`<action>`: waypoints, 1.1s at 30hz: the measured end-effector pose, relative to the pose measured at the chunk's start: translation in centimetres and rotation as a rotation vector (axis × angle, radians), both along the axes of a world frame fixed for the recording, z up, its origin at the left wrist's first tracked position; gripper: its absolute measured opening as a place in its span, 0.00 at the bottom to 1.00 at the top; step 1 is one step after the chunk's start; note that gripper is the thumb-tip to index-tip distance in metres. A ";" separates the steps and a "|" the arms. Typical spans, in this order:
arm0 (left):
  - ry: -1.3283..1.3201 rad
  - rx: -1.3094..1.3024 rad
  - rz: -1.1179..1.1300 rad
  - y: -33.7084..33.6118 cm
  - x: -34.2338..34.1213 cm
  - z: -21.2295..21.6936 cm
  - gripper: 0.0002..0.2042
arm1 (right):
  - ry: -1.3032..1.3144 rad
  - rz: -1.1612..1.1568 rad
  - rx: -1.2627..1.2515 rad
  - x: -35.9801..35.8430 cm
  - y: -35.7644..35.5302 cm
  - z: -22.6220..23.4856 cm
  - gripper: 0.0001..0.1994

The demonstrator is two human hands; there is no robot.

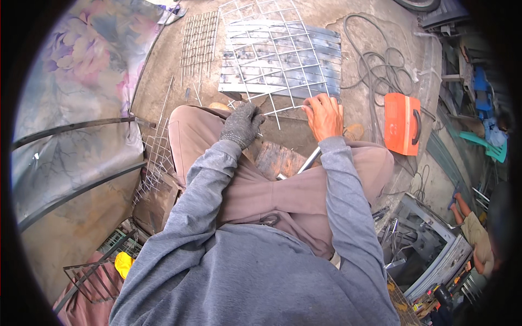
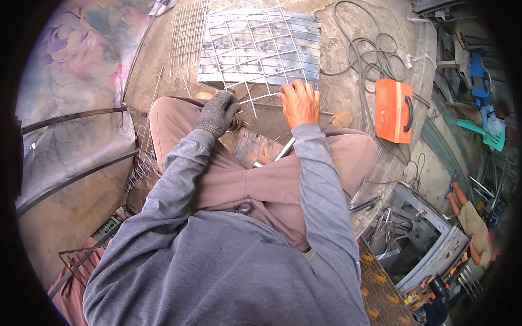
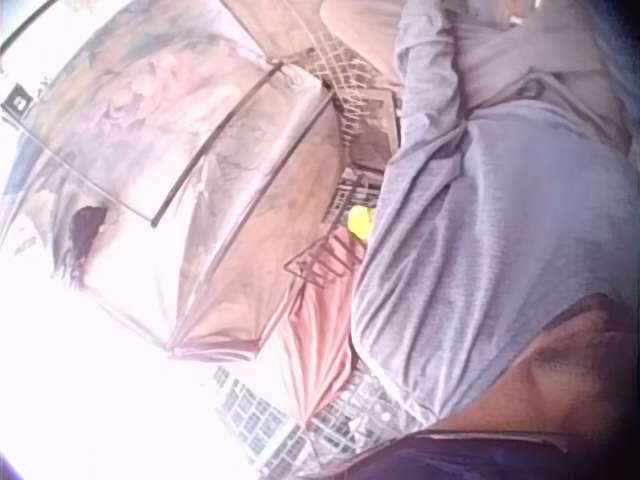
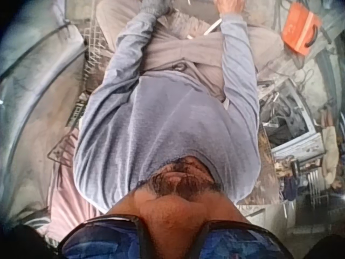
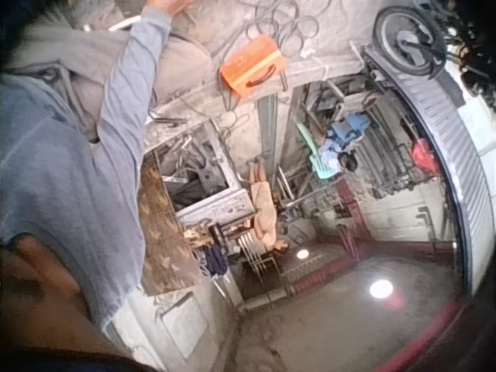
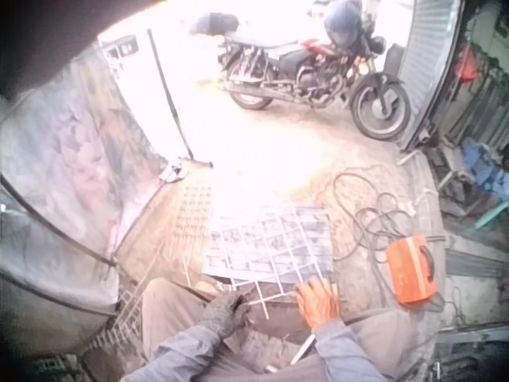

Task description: The recorder uses a stick welder to join metal bars into a grid structure while sitting on the floor.

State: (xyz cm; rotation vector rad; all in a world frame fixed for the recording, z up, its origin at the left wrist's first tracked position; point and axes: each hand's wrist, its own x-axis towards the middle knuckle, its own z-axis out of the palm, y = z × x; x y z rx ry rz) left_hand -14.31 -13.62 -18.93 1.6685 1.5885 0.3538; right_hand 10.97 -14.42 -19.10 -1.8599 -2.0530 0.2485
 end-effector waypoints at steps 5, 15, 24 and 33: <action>0.032 0.160 -0.115 1.1 -0.5 -1.2 0.11 | 0.004 -0.035 0.031 0.5 0.3 -0.3 0.06; 0.036 0.093 -0.129 2.5 0.1 0.7 0.10 | 0.035 -0.056 0.078 0.4 1.4 -0.6 0.07; 0.125 0.404 -0.234 3.5 0.1 0.6 0.13 | 0.110 -0.017 0.081 0.5 2.3 -0.4 0.06; 0.206 0.241 -0.346 5.0 0.5 2.0 0.17 | 0.120 -0.007 0.125 0.9 2.2 -1.0 0.05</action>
